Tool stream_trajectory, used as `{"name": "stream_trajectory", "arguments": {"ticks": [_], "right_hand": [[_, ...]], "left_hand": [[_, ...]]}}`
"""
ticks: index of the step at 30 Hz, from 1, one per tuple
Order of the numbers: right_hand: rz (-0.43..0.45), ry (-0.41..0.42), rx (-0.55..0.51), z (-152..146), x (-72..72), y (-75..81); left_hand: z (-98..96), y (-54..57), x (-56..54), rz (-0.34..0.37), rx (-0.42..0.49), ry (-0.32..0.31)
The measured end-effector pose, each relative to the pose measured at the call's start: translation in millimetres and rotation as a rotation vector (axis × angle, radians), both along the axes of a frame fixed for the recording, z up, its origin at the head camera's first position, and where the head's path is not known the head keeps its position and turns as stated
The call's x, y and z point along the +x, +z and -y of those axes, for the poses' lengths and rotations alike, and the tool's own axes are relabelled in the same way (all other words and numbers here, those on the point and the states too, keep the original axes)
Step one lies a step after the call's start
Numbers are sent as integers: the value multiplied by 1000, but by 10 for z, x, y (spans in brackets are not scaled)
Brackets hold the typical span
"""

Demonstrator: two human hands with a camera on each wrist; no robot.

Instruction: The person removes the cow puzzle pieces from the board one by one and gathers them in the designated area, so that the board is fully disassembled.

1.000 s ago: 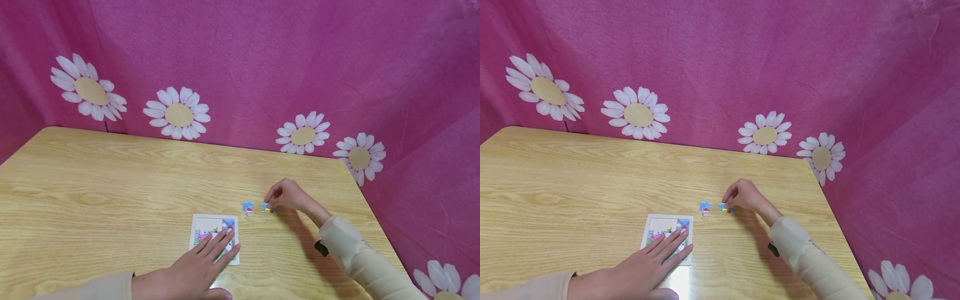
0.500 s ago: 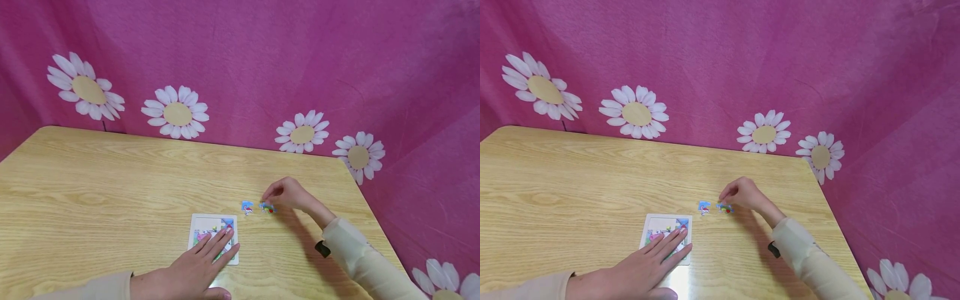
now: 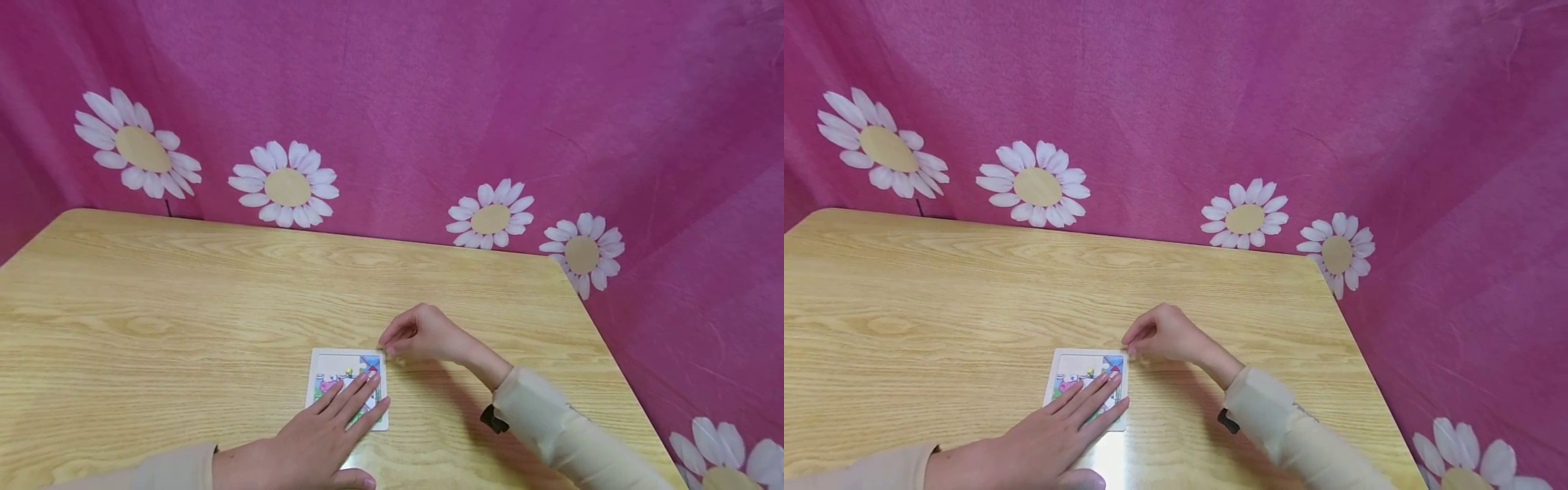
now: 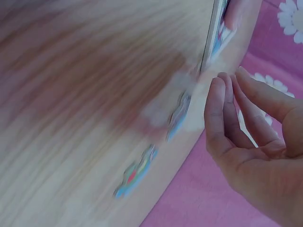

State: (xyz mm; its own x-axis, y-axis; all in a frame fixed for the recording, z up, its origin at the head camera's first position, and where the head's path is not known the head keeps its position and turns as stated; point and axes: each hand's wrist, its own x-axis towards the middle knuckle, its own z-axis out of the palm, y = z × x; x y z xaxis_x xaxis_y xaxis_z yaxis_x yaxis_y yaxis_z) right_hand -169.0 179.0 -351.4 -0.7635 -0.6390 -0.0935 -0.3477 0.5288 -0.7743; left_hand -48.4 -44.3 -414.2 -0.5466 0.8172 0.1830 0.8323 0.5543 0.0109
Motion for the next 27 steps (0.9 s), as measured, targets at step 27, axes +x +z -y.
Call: {"name": "stream_trajectory", "arguments": {"ticks": [27], "right_hand": [[-92, 89, 140, 242, 3, 15]], "left_hand": [[100, -163, 125, -317, 102, -83]]}}
